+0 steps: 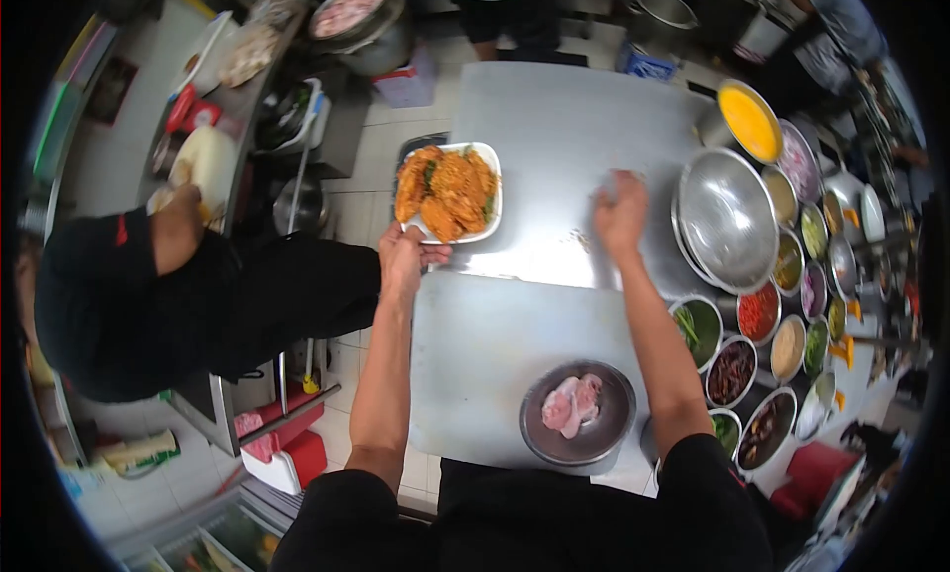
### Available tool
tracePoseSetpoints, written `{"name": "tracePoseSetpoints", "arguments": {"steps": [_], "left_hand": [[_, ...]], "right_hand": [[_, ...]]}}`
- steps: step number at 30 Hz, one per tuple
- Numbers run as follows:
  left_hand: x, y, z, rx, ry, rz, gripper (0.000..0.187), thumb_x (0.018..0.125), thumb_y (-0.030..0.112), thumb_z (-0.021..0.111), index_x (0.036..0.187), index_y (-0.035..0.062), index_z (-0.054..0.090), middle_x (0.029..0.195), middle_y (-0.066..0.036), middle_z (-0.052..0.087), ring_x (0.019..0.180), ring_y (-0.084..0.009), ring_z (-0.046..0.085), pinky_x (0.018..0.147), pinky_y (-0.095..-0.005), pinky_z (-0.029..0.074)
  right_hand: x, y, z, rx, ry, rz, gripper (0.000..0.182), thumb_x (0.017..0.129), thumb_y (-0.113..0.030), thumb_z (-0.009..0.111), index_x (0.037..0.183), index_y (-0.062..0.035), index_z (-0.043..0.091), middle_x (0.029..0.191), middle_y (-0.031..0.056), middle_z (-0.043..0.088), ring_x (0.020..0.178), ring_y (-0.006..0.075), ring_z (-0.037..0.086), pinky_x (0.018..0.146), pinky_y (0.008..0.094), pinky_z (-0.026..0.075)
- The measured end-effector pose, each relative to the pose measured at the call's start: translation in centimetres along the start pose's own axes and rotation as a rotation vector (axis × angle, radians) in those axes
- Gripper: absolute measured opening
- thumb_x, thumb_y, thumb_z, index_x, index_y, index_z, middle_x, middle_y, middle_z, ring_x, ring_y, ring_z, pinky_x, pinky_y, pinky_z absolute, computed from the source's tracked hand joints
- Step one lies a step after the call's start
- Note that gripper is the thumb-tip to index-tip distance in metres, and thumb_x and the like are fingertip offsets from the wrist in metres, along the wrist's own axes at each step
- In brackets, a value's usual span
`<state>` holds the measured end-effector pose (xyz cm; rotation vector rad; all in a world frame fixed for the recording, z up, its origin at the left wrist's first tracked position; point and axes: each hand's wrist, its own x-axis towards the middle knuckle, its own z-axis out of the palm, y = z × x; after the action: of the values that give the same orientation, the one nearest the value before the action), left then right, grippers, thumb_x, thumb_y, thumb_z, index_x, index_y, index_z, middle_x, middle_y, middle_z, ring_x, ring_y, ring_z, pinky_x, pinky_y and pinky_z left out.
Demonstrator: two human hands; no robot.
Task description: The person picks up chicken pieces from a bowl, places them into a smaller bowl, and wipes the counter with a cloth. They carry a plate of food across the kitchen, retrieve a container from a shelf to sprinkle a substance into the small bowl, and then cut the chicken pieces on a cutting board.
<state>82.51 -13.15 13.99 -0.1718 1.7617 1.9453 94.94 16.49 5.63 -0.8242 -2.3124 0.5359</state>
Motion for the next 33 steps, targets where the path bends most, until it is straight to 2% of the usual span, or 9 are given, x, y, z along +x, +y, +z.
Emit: {"name": "tracePoseSetpoints", "arguments": {"steps": [4,6,12,18,20,24,25,29,33], "left_hand": [[-2.7,0.3,-2.8,-0.022,0.072,0.030,0.027,0.082,0.001,0.040,0.105,-0.0098,0.049,0.078,-0.021,0.064,0.054,-0.0249,0.064,0.045,-0.0325,0.054],[-4.2,0.5,-4.2,-0.035,0.099,0.002,0.028,0.083,-0.001,0.040,0.108,-0.0083,0.049,0.079,-0.021,0.064,0.054,-0.0242,0.064,0.044,-0.0319,0.054],[-9.3,-0.3,-7.4,-0.084,0.180,0.011,0.031,0.082,-0.001,0.039,0.111,-0.0084,0.047,0.079,-0.021,0.064,0.056,-0.0240,0.065,0.046,-0.0306,0.054],[-14.0,-1.3,-9.5,-0.105,0.221,0.010,0.029,0.083,-0.001,0.038,0.110,-0.0090,0.046,0.080,-0.022,0.063,0.058,-0.0243,0.066,0.046,-0.0300,0.054],[-15.3,-1.6,-10.1,-0.118,0.228,-0.034,0.030,0.083,-0.002,0.039,0.111,-0.0086,0.045,0.080,-0.021,0.063,0.059,-0.0248,0.066,0.046,-0.0302,0.054],[-17.9,-2.8,-11.8,-0.134,0.267,0.003,0.031,0.084,-0.003,0.038,0.114,-0.0076,0.045,0.079,-0.019,0.065,0.060,-0.0254,0.067,0.046,-0.0304,0.054],[-18.6,-3.1,-12.3,-0.134,0.278,0.000,0.030,0.084,-0.003,0.039,0.113,-0.0078,0.045,0.080,-0.020,0.065,0.058,-0.0244,0.066,0.045,-0.0299,0.054],[-21.3,-4.2,-13.2,-0.146,0.307,0.028,0.025,0.083,-0.001,0.042,0.107,-0.0083,0.046,0.075,-0.018,0.063,0.056,-0.0217,0.065,0.044,-0.0286,0.053],[-23.7,-5.2,-14.5,-0.214,0.341,0.019,0.026,0.082,-0.002,0.040,0.106,-0.0088,0.047,0.076,-0.018,0.064,0.057,-0.0221,0.065,0.045,-0.0278,0.053]], "right_hand": [[5.0,5.1,3.6,-0.201,0.064,0.272,0.065,0.089,-0.036,0.051,0.137,0.0028,0.033,0.144,0.0227,0.029,0.134,0.0390,0.024,0.111,0.0447,0.019],[5.7,1.9,2.3,-0.331,-0.193,0.244,0.068,0.092,-0.043,0.041,0.139,0.0039,0.029,0.147,0.0220,0.024,0.137,0.0385,0.017,0.112,0.0445,0.014],[1.8,-6.6,9.1,-0.092,-0.344,-0.207,0.063,0.096,-0.039,0.034,0.139,0.0068,0.026,0.146,0.0232,0.026,0.137,0.0392,0.017,0.113,0.0448,0.010],[-3.2,-14.5,6.0,0.512,-0.660,-0.231,0.065,0.093,-0.031,0.048,0.140,0.0058,0.023,0.146,0.0223,0.025,0.138,0.0359,0.016,0.113,0.0427,0.009],[-3.3,-10.6,3.6,0.401,-0.557,-0.274,0.068,0.091,-0.028,0.053,0.141,0.0045,0.022,0.148,0.0208,0.022,0.139,0.0346,0.015,0.113,0.0419,0.009],[-3.5,-1.3,1.2,-0.418,-0.375,0.103,0.076,0.093,-0.048,0.040,0.142,0.0051,0.017,0.149,0.0226,0.016,0.139,0.0372,0.009,0.113,0.0456,0.006],[-4.0,-0.5,1.1,-0.488,-0.369,-0.017,0.079,0.093,-0.053,0.034,0.142,0.0055,0.014,0.149,0.0242,0.014,0.139,0.0385,0.007,0.113,0.0471,0.005],[-4.6,-2.5,6.3,-0.167,-0.397,-0.242,0.073,0.094,-0.047,0.039,0.140,0.0072,0.021,0.147,0.0258,0.019,0.138,0.0387,0.012,0.113,0.0458,0.006],[-5.0,-12.9,10.3,-0.108,-0.533,-0.294,0.077,0.094,-0.051,0.034,0.141,0.0076,0.018,0.149,0.0235,0.015,0.139,0.0363,0.009,0.113,0.0450,0.003]]}}
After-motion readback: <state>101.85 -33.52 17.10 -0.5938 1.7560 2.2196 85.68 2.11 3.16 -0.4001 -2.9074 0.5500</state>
